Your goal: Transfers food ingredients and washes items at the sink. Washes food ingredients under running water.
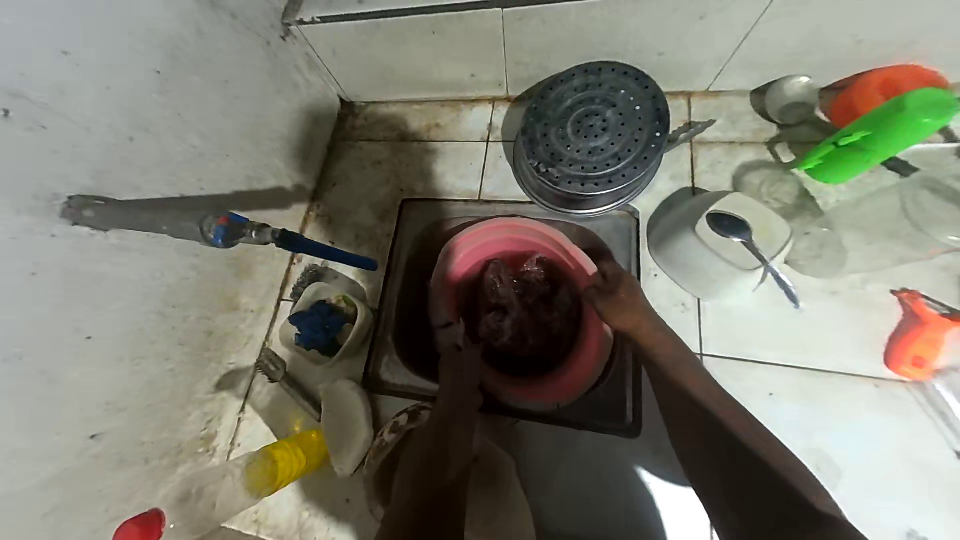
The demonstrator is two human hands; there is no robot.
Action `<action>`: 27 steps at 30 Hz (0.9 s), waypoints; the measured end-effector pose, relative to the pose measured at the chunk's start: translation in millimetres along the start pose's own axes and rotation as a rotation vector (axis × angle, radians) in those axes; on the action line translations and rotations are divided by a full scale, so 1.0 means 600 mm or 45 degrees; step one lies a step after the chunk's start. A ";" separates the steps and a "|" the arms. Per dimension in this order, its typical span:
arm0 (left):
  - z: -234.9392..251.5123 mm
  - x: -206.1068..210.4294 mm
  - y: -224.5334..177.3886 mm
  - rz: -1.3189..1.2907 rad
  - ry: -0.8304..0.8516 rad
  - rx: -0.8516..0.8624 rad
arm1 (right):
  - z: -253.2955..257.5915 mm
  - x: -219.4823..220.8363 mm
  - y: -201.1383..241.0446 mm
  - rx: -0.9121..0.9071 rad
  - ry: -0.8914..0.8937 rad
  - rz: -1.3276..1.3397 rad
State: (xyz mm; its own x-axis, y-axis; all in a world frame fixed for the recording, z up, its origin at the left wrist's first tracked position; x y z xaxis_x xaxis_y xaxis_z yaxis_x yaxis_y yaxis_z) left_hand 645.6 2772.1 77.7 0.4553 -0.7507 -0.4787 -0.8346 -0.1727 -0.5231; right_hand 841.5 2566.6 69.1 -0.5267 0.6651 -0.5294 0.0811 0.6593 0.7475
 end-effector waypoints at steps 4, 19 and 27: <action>-0.013 -0.014 -0.006 0.203 -0.052 0.055 | -0.005 -0.006 -0.008 -0.030 -0.038 0.131; -0.073 -0.116 -0.096 -0.292 -0.237 0.454 | -0.001 -0.050 0.148 -0.347 -0.262 0.490; -0.006 -0.140 -0.195 -0.450 -0.392 0.401 | 0.126 -0.025 0.257 -0.204 -0.390 0.581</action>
State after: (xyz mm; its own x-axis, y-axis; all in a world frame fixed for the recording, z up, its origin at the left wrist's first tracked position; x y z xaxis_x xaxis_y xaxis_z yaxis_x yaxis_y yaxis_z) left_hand 704.0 2853.3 181.4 0.7994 -0.4526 -0.3951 -0.5034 -0.1456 -0.8517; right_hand 925.7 2684.5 161.9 -0.1975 0.9569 -0.2131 0.1010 0.2361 0.9665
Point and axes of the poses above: each hand's wrist, its own z-axis towards the middle knuckle, its own x-axis out of the palm, y = z × x, the point moved 1 cm from there along z, towards the middle knuckle, and after that the axes turned 3 degrees about z, right-handed, at the moved point
